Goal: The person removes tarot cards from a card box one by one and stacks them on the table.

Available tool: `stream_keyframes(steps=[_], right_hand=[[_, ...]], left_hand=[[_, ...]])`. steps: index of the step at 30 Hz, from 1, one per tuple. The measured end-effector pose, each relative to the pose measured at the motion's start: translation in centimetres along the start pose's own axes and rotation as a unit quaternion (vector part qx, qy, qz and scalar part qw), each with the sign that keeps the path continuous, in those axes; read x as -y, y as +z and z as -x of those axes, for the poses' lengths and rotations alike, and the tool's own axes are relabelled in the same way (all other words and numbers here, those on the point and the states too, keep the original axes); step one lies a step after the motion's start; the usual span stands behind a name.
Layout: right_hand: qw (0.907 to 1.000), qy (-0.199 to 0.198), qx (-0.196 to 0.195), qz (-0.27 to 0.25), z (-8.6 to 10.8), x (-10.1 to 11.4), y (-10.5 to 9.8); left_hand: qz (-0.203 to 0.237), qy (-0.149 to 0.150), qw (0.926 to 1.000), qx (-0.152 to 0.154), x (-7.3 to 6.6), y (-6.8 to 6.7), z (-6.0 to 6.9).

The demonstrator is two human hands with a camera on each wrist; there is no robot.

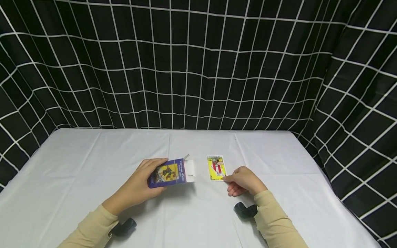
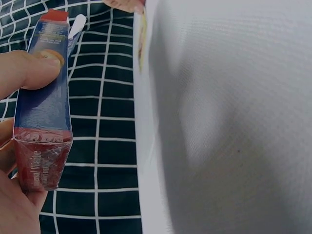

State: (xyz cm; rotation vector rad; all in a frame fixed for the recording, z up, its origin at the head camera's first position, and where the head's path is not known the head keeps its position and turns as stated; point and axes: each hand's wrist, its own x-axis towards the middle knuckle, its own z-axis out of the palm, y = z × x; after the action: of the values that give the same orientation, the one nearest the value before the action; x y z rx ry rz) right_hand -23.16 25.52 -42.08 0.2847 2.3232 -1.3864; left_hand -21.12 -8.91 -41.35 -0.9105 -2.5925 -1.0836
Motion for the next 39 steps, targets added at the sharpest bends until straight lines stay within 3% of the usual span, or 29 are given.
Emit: stream_keyframes(steps=[15, 24, 28, 32, 39], right_hand=[[0.9997, -0.006, -0.013, 0.02, -0.1, 0.1, 0.2], [0.9997, -0.014, 0.007, -0.019, -0.1, 0.0, -0.5], [0.996, -0.053, -0.025, -0.068, -0.1, 0.5, -0.3], [0.9845, -0.109, -0.053, -0.127, 0.1, 1.3, 0.5], [0.9724, -0.171, -0.056, -0.149, 0.9, 2.7, 2.7]], left_hand=[[-0.001, -0.005, 1.0, 0.004, -0.1, -0.1, 0.1], [0.004, -0.009, 0.9999, 0.004, -0.2, -0.1, 0.1], [0.004, -0.007, 1.0, 0.002, -0.1, 0.0, 0.1], [0.004, -0.005, 1.0, 0.005, 0.0, 0.0, 0.1], [0.005, -0.005, 1.0, 0.006, 0.0, -0.1, 0.1]])
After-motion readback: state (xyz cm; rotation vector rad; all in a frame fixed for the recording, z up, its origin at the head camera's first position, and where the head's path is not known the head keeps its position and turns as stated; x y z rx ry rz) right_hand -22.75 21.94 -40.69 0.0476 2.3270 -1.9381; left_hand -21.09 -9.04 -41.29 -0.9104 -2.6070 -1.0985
